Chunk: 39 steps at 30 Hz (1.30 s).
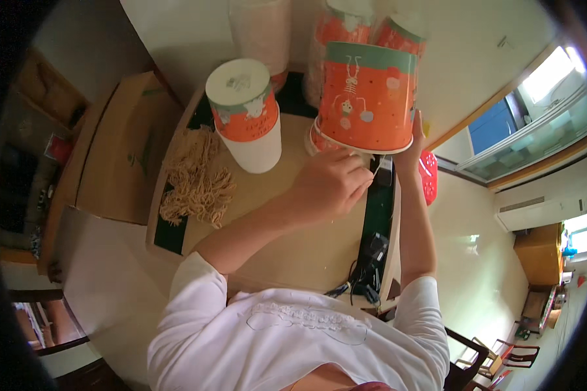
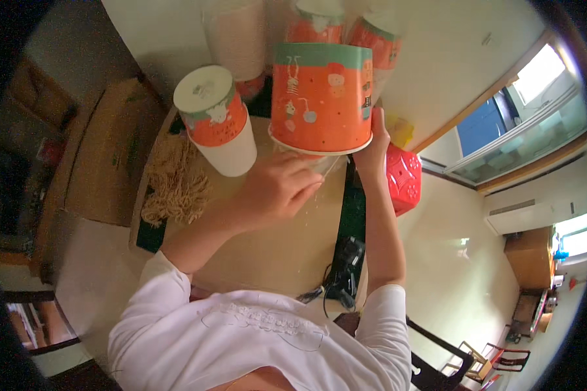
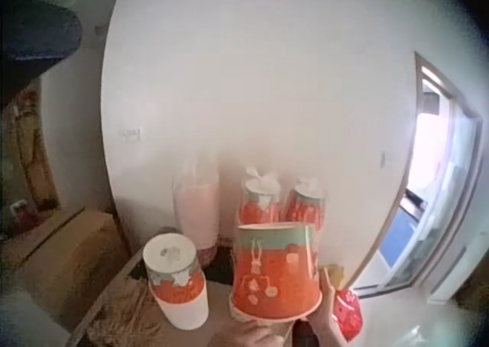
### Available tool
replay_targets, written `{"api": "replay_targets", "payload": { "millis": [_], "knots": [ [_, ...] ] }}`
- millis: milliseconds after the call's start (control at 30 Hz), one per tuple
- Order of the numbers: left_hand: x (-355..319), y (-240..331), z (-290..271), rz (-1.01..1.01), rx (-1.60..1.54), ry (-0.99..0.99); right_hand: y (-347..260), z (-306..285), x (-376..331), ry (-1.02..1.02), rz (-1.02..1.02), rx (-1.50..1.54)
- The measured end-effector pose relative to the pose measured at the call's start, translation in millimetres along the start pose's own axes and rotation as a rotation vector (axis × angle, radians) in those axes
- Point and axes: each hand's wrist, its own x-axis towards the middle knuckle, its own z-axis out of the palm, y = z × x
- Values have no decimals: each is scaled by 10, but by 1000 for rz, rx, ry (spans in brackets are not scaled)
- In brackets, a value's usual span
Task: The person is packaging items by placing bundles of string-like material into paper cups.
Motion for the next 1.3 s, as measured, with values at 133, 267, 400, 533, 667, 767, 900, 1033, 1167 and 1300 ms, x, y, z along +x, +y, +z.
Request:
{"api": "replay_targets", "payload": {
  "millis": [133, 267, 400, 533, 667, 767, 900, 1033, 1167, 1300],
  "knots": [
    [5, -641, 562, -10, 276, -130, 592, 285, 433, 72, -17, 110],
    [-88, -1189, 1086, -128, 308, -98, 1436, 537, 429, 95, 104, -11],
    [-178, -1471, 1270, -178, 413, -117, 1686, 767, 388, 123, 133, 115],
    [-213, -1530, 1510, -320, 344, -370, 2592, 760, 106, -24, 283, 87],
    [-317, -1623, 1712, -389, 329, -417, 2833, 740, -57, -201, 364, 274],
    [-378, -1655, 1842, -303, 349, -273, 2531, 500, 111, -182, 238, -61],
    [-555, -1577, 1900, -330, 375, -389, 1374, 507, 435, -103, -86, -107],
    [-707, -1612, 2021, -356, 280, -404, 760, 543, 465, -408, -411, -397],
    [-709, -1633, 2038, -318, 263, -218, 1062, 539, 346, -502, -310, -448],
    [-938, -1689, 1937, -397, 79, -101, 1205, 576, 283, -558, -246, -424]
  ]
}}
